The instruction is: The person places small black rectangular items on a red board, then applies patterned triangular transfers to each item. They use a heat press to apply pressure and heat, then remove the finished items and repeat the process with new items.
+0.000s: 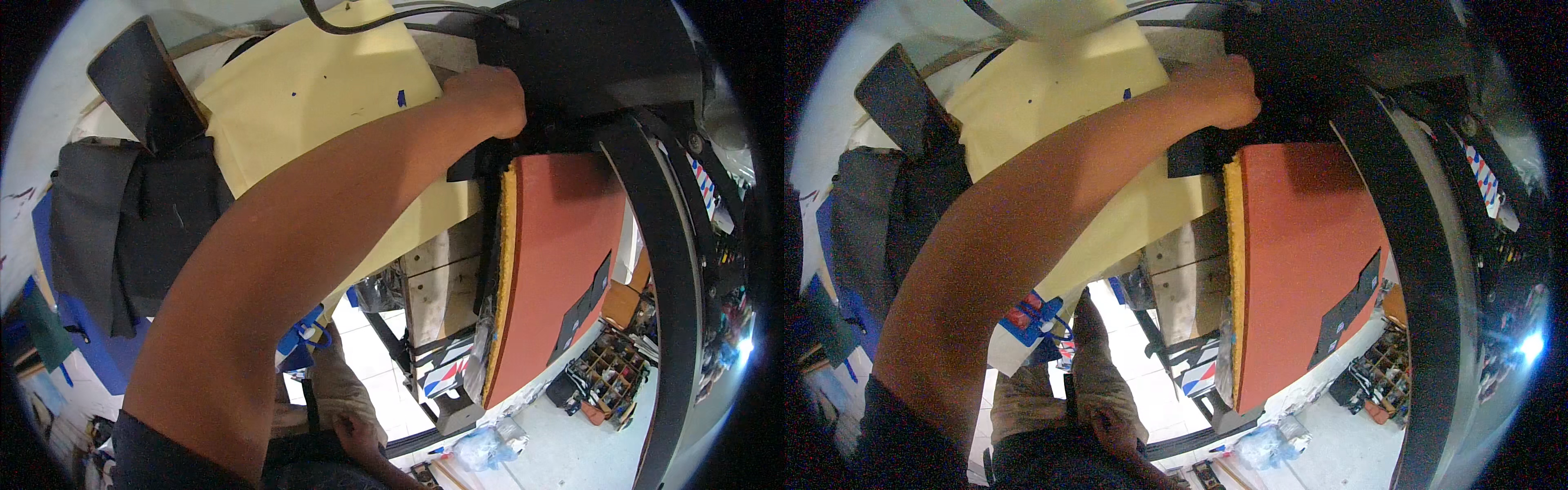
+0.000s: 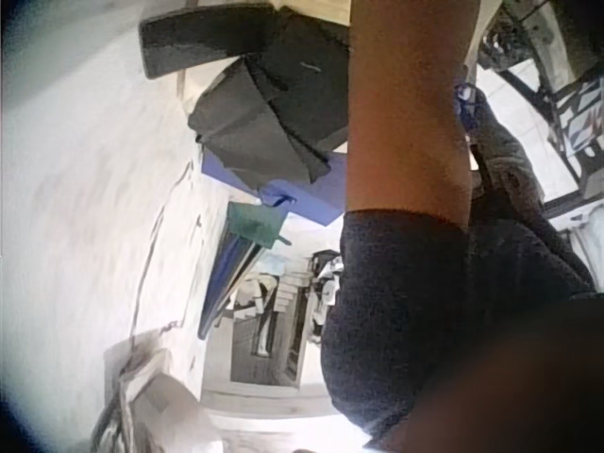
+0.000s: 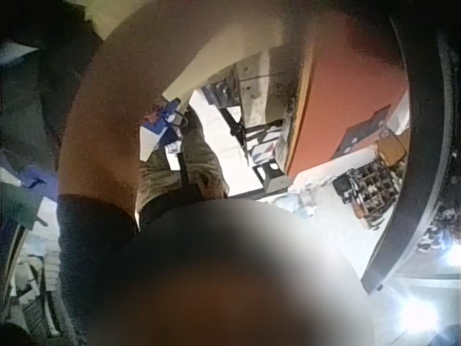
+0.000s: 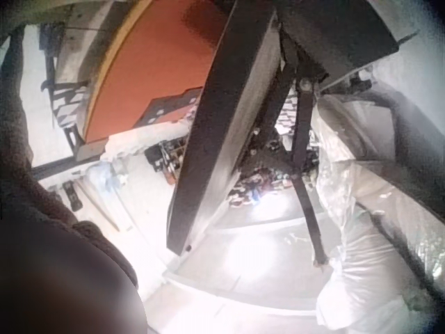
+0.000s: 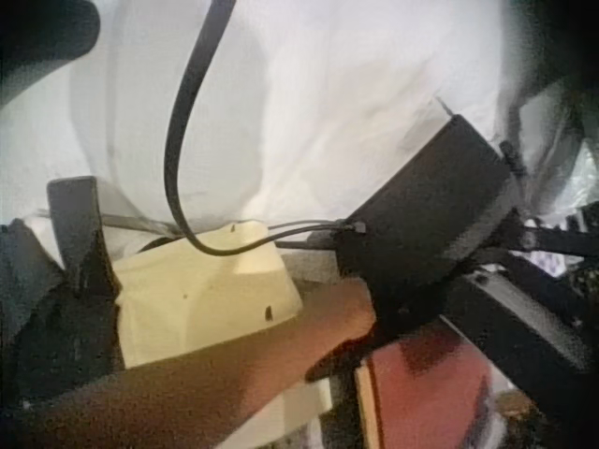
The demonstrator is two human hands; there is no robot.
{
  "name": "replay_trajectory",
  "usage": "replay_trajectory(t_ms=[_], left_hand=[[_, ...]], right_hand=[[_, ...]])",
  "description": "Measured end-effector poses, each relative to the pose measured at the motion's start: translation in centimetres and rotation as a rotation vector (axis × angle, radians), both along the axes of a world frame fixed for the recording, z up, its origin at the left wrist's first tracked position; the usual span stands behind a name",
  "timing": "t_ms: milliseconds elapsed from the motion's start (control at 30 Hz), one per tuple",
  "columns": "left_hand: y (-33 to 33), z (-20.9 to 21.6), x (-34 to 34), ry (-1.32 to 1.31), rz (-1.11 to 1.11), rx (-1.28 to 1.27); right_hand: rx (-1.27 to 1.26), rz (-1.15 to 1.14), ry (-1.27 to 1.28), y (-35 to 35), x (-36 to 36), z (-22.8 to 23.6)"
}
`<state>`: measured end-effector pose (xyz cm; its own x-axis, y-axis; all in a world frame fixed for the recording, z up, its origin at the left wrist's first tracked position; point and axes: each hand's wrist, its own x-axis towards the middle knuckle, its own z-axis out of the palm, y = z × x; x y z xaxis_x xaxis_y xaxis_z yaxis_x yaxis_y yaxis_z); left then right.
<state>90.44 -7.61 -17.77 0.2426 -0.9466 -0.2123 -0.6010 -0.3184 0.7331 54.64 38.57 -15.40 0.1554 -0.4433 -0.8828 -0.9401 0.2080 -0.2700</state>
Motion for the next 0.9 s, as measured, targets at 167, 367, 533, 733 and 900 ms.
replay_trajectory(t_ms=[167, 367, 533, 733, 900], left_hand=[[3.4, 3.2, 2.4, 0.079, -0.124, -0.143], [9.8, 6.5, 4.2, 0.209, 0.030, -0.257], [17.3, 11.6, 3.3, 0.108, 0.298, -0.299], [28.9, 20.1, -3.6, 0.181, 0.377, -0.269], [39.9, 22.1, -13.7, 0.387, 0.266, -0.099]], right_hand=[[-0.038, 0.150, 0.006, -1.0, -0.3, -0.3], [-0.053, 0.182, -0.171, -3.4, -1.3, -1.5], [-0.103, 0.227, -0.201, -3.4, -3.9, -3.0], [0.035, 0.189, -0.433, -6.9, -2.0, 1.6], [0.335, 0.011, -0.637, -8.0, -6.0, 0.5]])
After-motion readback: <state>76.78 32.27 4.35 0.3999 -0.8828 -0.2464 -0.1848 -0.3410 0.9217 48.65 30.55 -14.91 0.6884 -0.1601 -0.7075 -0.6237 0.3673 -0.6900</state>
